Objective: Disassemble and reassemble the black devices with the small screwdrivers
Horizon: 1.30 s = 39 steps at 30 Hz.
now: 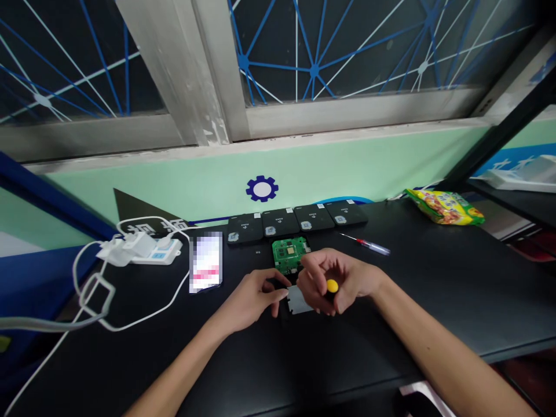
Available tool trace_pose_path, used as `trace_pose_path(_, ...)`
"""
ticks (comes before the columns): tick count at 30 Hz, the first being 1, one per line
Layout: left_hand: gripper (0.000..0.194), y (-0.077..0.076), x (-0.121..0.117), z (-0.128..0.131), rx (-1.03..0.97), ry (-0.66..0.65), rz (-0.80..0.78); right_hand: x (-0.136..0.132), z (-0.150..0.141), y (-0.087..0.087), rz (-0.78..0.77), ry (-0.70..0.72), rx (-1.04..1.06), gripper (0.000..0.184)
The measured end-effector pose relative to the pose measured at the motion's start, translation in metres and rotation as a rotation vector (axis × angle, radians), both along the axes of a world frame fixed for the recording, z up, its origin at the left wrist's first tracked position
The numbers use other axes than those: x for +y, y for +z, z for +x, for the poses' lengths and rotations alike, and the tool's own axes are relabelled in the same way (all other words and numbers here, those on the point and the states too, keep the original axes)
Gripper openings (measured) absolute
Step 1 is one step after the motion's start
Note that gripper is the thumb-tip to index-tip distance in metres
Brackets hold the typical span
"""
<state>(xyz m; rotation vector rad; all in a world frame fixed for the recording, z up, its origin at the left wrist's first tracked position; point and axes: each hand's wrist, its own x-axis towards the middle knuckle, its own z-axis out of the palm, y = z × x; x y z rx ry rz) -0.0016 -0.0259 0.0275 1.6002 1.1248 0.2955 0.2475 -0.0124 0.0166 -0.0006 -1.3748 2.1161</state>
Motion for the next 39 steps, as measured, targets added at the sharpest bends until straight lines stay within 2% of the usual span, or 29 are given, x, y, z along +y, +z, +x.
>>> trace_pose_path(4, 0.034, -0.003, 0.0, 0.0, 0.02, 0.017, -0.022, 0.002, 0.003, 0.001, 0.031, 0.01, 0.034, 0.032)
trace_pose_path(7, 0.033, -0.002, 0.0, 0.002, -0.037, 0.054, -0.018, 0.002, 0.003, 0.003, 0.024, 0.021, 0.031, 0.031)
trace_pose_path(10, 0.034, 0.004, -0.002, 0.006, -0.182, 0.201, 0.007, 0.001, 0.001, 0.005, 0.004, 0.057, 0.051, 0.028)
trace_pose_path(14, 0.034, 0.012, -0.005, 0.009, -0.349, 0.35, -0.075, 0.0, 0.001, 0.006, 0.004, 0.051, 0.033, 0.028)
trace_pose_path(18, 0.032, 0.01, -0.007, 0.01, -0.545, 0.419, -0.133, 0.0, 0.002, 0.009, 0.02, -0.056, 0.008, 0.032)
trace_pose_path(23, 0.038, 0.008, -0.007, 0.011, -0.728, 0.421, -0.09, -0.002, -0.004, 0.018, -0.085, -0.264, 0.141, 0.048)
trace_pose_path(29, 0.035, 0.013, -0.008, 0.014, -0.639, 0.393, -0.072, 0.001, -0.004, 0.026, -0.242, -0.518, 0.291, 0.065)
trace_pose_path(34, 0.036, 0.009, -0.005, 0.013, -0.579, 0.447, -0.127, 0.001, -0.001, 0.028, -0.31, -0.65, 0.381, 0.063)
trace_pose_path(39, 0.04, 0.007, -0.002, 0.011, -0.557, 0.432, -0.126, 0.0, -0.003, 0.03, -0.312, -0.714, 0.379, 0.06)
